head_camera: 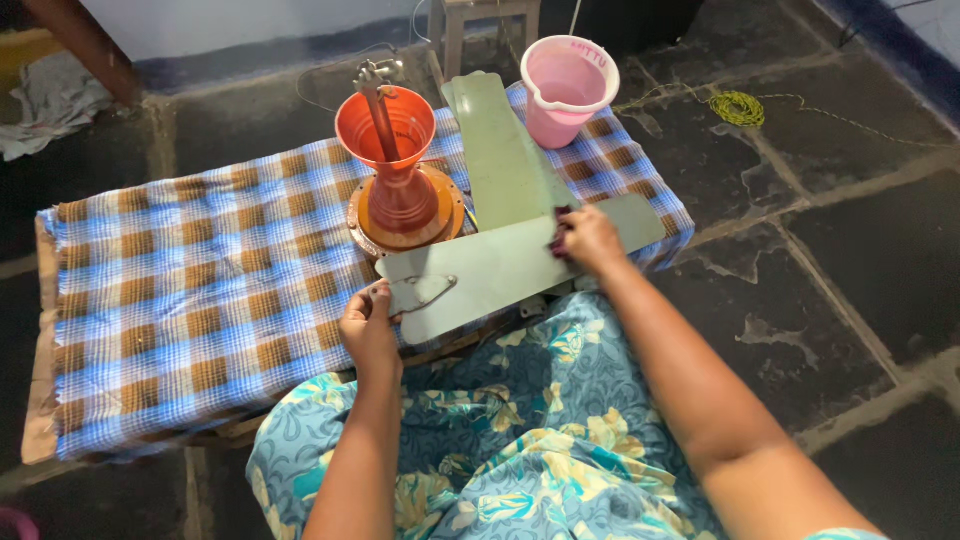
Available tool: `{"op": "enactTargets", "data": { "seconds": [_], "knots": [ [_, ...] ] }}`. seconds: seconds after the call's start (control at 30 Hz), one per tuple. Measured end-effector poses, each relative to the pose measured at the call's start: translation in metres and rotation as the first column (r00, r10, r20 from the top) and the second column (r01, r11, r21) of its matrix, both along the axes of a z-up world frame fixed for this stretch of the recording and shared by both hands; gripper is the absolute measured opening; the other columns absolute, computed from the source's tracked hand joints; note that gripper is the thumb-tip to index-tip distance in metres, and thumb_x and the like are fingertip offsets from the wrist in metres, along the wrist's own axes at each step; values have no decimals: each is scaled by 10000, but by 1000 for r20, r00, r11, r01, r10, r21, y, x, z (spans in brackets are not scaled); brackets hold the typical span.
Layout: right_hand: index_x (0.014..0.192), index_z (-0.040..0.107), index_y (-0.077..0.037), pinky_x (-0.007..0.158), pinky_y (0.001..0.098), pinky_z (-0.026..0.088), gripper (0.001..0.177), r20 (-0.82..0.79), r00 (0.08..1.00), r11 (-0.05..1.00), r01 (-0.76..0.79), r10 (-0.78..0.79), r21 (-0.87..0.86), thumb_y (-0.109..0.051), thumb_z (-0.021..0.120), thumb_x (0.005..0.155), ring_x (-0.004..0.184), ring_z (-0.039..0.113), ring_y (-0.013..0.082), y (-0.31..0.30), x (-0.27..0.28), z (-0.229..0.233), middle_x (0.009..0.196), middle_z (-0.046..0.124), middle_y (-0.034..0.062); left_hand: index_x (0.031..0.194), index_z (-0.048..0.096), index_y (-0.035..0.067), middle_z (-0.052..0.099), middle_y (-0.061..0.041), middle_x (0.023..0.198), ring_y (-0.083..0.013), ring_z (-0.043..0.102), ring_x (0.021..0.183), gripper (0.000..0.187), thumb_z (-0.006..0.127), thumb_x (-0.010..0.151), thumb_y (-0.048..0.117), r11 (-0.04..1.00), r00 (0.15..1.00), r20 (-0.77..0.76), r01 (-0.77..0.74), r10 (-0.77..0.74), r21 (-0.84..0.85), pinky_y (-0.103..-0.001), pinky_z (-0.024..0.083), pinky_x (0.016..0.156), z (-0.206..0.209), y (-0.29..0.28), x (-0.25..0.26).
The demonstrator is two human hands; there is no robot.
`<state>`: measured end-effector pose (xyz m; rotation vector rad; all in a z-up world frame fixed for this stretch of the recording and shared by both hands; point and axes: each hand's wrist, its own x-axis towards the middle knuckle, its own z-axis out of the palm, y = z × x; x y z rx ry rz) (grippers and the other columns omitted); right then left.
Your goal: The person wipes a fan blade with a cloth, then attaches two fan blades to the fan motor housing using a screwdriver to tighten the screws. The person handles the fan blades, the fan motor, and a screwdriver.
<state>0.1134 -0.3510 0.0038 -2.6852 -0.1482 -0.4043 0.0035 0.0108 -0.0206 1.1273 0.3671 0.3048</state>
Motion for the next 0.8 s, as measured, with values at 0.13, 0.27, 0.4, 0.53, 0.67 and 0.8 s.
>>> {"op": "enactTargets", "data": {
  "seconds": [0.13,0.27,0.4,0.53,0.67,0.8],
  "knots": [
    [1162,735,-81,917,445,529,330,-150,965,973,-200,216,114,-149,664,847,1033,650,374,80,-56,11,1108,688,161,1043,727,32,696,9,907,-54,594,758,157,691,974,168,999,999,-43,-16,17,34,-225,498,624,-3,2,1],
    [1190,708,-62,907,437,529,334,-128,934,943,-330,334,48,-194,716,884,1022,652,357,109,-86,30,1083,663,169,1036,721,31,693,6,910,-59,594,758,144,695,972,156,1000,999,-42,5,-4,27,-228,502,629,-2,7,-2],
    [1090,810,-173,922,411,544,356,-224,945,970,-245,236,-9,-59,666,785,1015,675,326,70,-57,21,1070,693,120,1039,714,35,701,6,917,-65,613,758,149,677,965,158,1000,995,-95,27,-26,13,-232,513,626,1,6,-5],
    [997,804,-111,919,437,543,208,-211,977,980,-38,-5,-197,-114,743,798,1032,666,367,-12,-11,0,1065,684,165,1058,715,31,687,3,913,-68,595,762,149,689,973,151,999,997,-78,31,-30,15,-235,499,629,7,4,-2],
    [998,792,-74,940,454,549,187,-348,921,965,88,-174,-249,-163,708,856,1041,685,383,-45,12,-12,1091,699,213,1058,714,39,685,8,915,-62,590,766,148,680,983,162,997,997,-73,44,-39,60,-236,504,638,11,5,-2],
    [1054,754,-16,902,463,524,353,-19,997,965,-77,74,-249,-226,749,770,1043,635,429,2,-16,-24,1123,640,247,1049,704,44,692,8,934,-57,597,778,134,675,980,155,994,997,-80,22,-14,103,-226,498,646,8,8,-3]
  ]
}}
